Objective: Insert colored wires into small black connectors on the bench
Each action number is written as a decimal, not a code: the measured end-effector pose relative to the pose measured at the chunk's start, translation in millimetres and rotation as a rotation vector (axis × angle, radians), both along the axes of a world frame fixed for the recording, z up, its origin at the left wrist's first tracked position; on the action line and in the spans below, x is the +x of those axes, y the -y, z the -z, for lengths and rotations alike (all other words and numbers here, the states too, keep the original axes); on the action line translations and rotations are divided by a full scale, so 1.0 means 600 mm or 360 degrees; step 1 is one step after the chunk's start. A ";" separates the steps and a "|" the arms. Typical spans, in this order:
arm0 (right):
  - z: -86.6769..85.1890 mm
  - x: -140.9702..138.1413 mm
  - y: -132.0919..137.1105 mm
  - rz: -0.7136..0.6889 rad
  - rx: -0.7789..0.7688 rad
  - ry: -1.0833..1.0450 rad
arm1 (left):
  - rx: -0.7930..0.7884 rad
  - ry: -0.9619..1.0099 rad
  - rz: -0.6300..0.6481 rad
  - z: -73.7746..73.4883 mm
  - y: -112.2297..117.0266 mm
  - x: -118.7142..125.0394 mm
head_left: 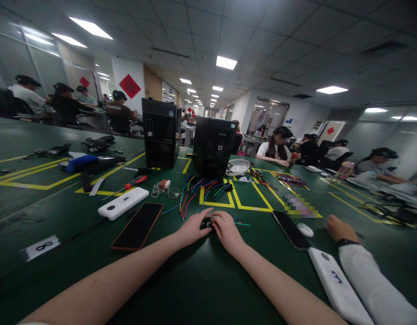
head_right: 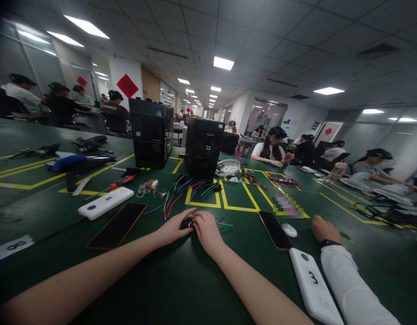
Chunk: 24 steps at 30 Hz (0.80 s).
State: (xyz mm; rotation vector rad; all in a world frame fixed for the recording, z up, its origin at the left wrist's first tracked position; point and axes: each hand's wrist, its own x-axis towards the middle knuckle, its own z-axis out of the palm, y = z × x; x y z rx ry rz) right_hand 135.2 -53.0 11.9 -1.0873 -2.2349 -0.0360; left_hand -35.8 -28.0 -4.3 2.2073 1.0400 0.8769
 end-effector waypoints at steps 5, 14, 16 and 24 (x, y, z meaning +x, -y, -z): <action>-0.011 0.004 0.004 0.0034 -0.0015 -0.0137 | -0.0006 0.0022 0.0030 -0.005 0.004 -0.002; -0.024 0.005 0.019 -0.0023 -0.0004 0.0025 | -0.0015 0.0050 -0.0116 -0.007 0.005 -0.001; -0.017 0.007 0.011 0.0093 -0.0013 -0.0055 | 0.0007 0.0029 -0.0066 -0.009 0.008 0.000; -0.006 -0.010 -0.004 0.0349 -0.0184 -0.0120 | 0.0025 -0.0029 -0.0013 -0.018 0.015 0.005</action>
